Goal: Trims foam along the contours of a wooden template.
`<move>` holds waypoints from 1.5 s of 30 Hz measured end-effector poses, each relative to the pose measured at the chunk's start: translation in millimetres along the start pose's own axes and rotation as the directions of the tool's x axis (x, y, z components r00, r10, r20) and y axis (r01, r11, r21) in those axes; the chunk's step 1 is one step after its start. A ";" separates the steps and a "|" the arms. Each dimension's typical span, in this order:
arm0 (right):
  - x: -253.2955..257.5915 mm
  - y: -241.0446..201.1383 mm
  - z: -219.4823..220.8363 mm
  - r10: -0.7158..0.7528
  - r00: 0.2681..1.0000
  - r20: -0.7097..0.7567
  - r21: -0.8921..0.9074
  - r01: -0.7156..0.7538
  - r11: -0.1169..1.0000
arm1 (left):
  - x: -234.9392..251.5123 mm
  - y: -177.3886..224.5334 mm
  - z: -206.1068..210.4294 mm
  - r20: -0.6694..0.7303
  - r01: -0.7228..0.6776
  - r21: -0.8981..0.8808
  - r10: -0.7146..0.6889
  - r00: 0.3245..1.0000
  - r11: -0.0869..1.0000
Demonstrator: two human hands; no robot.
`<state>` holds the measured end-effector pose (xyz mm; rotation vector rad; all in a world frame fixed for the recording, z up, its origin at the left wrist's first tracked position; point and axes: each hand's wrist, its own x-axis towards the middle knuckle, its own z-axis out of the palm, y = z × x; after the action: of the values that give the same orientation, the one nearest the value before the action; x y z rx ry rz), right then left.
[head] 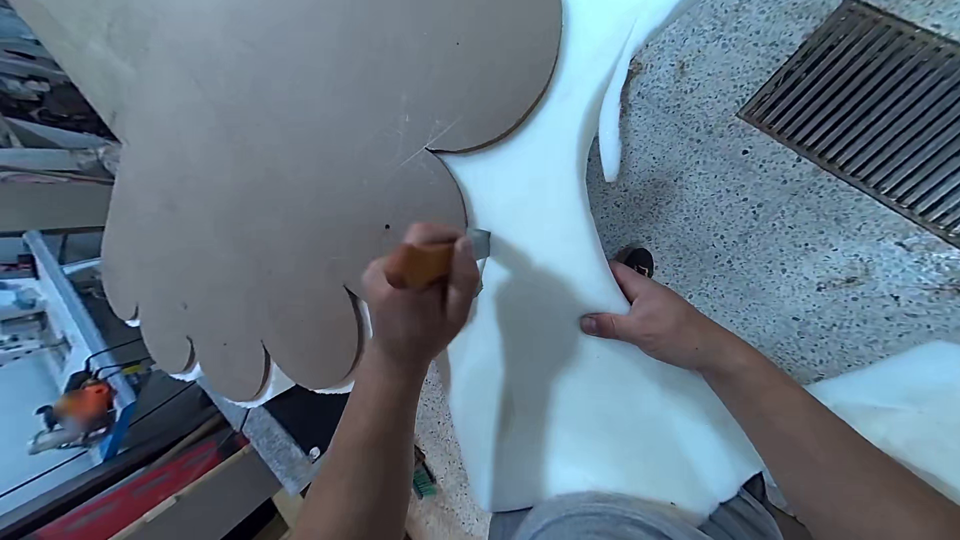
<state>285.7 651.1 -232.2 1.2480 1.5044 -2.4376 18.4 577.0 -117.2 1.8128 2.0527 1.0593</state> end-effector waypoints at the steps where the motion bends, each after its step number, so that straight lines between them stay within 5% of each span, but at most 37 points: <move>1: 0.7 -0.5 -0.2 -0.004 1.000 -0.003 -0.011 0.004 1.000 | -1.0 5.1 -5.1 0.007 -0.005 -0.007 0.005 1.000 1.000; 5: -3.1 0.3 -1.6 -0.015 1.000 0.007 0.001 0.015 1.000 | -4.4 14.1 -1.7 -0.161 0.038 -0.039 -0.044 0.986 0.999; 8: -7.3 -0.2 2.3 -0.020 1.000 0.017 0.010 0.020 1.000 | -8.3 -20.0 34.7 -0.069 0.145 -0.005 -0.145 0.987 0.989; 10: -7.8 1.8 0.0 -0.035 0.999 -0.001 -0.024 0.035 0.999 | -1.5 -8.5 26.1 -0.060 0.233 -0.063 -0.237 0.970 0.970; 14: -9.5 6.2 -5.0 -0.041 0.999 -0.007 -0.028 0.041 0.999 | 15.5 2.7 24.6 -0.267 0.192 -0.100 -0.212 0.940 0.976; 17: -6.3 2.8 -4.8 -0.016 1.000 0.001 -0.019 0.016 1.000 | 20.6 -24.4 53.3 -0.170 0.277 0.013 -0.271 0.948 0.961; 20: -4.7 3.4 -11.4 0.000 1.000 -0.001 -0.065 0.000 0.998 | 33.7 -2.9 30.2 -0.150 0.389 -0.030 -0.389 0.909 0.921; 23: -4.9 7.0 -13.8 -0.007 1.000 0.014 -0.049 0.007 0.999 | 41.6 -4.0 31.8 -0.292 0.340 -0.118 -0.360 0.886 0.933; 27: -2.2 9.6 -14.7 -0.033 0.999 0.025 -0.055 0.034 0.998 | 50.8 -24.4 51.1 -0.210 0.428 -0.106 -0.441 0.872 0.897; 32: -4.4 10.0 -17.1 -0.021 1.000 0.012 -0.065 0.022 0.998 | 66.6 -9.1 32.0 -0.359 0.412 -0.206 -0.460 0.812 0.888; 37: -3.4 9.6 -18.1 -0.044 0.999 0.020 -0.057 0.045 0.997 | 80.2 -21.3 42.3 -0.282 0.542 -0.201 -0.578 0.765 0.816; 41: -4.5 12.3 -22.5 -0.035 0.999 0.014 -0.065 0.036 0.997 | 84.5 -8.9 21.9 -0.395 0.387 -0.280 -0.473 0.787 0.879; 45: -3.4 9.8 -21.9 -0.035 0.999 0.031 -0.066 0.037 0.997 | 92.4 -35.6 42.5 -0.366 0.430 -0.305 -0.522 0.771 0.850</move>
<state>305.3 661.1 -242.1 1.1784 1.5995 -2.3948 -5.4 678.9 -142.5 0.9100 2.3517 1.5360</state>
